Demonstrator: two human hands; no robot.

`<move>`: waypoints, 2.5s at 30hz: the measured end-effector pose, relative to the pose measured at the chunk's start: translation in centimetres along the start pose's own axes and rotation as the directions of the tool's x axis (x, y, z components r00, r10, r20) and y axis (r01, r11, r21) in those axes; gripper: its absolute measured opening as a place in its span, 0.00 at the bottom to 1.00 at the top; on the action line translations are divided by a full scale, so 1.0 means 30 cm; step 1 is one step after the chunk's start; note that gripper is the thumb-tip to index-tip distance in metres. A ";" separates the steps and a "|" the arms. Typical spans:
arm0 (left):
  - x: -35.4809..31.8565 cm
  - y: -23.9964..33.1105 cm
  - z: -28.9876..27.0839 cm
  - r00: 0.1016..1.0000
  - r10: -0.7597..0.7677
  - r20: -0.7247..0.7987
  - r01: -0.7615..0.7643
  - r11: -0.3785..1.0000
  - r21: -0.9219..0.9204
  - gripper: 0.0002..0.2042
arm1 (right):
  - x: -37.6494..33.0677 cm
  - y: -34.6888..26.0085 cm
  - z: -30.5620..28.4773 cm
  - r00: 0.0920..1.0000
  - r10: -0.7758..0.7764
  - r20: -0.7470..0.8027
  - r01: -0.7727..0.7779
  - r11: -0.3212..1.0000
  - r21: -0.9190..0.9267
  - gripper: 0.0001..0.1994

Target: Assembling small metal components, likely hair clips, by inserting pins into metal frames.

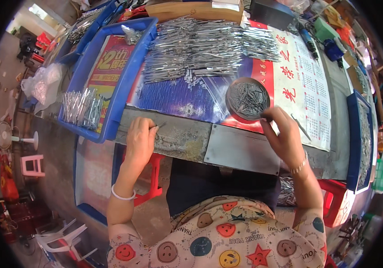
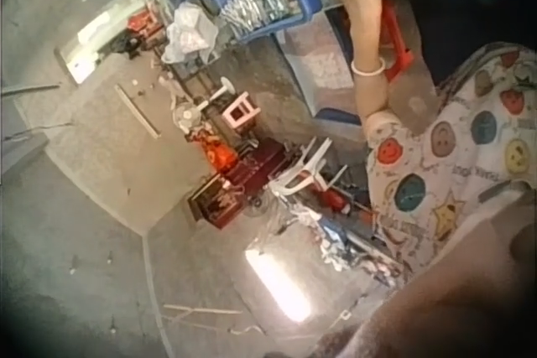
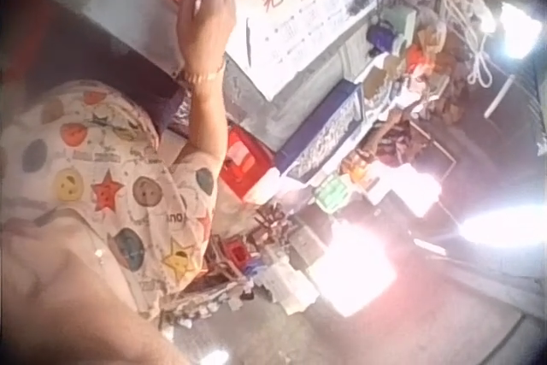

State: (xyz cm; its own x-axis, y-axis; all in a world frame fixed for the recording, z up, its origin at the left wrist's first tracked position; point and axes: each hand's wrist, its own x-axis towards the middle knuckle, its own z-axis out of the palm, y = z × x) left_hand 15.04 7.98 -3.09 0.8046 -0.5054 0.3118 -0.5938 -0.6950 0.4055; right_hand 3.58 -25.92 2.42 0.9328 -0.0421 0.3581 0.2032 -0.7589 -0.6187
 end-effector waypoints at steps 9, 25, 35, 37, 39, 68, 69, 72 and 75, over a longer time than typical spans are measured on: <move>-0.008 -0.033 0.009 0.980 -0.189 -0.062 0.167 0.951 -0.261 0.05 | 0.137 0.123 0.076 0.978 0.076 0.196 0.036 0.858 -0.513 0.08; -0.170 0.354 0.051 0.944 -0.164 0.287 0.330 0.529 -0.782 0.12 | 0.143 0.192 0.041 0.971 0.115 0.211 -0.054 0.960 -0.276 0.08; -0.158 0.512 0.071 0.917 -0.093 0.387 0.390 0.406 -0.826 0.10 | 0.033 0.045 -0.059 0.997 -0.010 0.082 0.000 0.992 0.123 0.13; -0.146 0.531 0.093 0.916 -0.065 0.396 0.391 0.369 -0.843 0.10 | -0.014 0.019 -0.073 0.998 -0.016 0.061 -0.001 0.959 0.284 0.11; -0.149 0.547 0.093 0.875 -0.029 0.484 0.465 0.332 -0.821 0.09 | -0.063 -0.005 -0.089 0.994 0.009 0.108 -0.060 0.875 0.480 0.10; -0.164 0.599 0.130 0.837 0.042 0.546 0.520 0.253 -0.816 0.08 | -0.269 -0.050 0.017 0.837 0.258 0.483 -0.489 -0.044 0.871 0.05; -0.164 0.599 0.130 0.836 0.042 0.546 0.520 0.252 -0.816 0.08 | -0.270 -0.051 0.016 0.831 0.256 0.494 -0.504 -0.030 0.863 0.05; -0.160 0.599 0.128 0.829 0.031 0.559 0.540 0.215 -0.813 0.08 | -0.271 -0.056 0.018 0.823 0.256 0.506 -0.520 -0.018 0.854 0.05; -0.161 0.595 0.128 0.826 0.034 0.563 0.545 0.206 -0.813 0.08 | -0.272 -0.057 0.022 0.822 0.261 0.506 -0.522 -0.007 0.853 0.05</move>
State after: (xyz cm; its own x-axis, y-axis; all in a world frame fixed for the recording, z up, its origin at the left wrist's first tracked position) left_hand 0.60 -3.96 -0.66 0.6509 -0.7290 -0.2121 0.3064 -0.0034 0.9519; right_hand -4.17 -23.86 0.09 0.9706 0.0962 -0.2207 -0.2348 0.5813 -0.7791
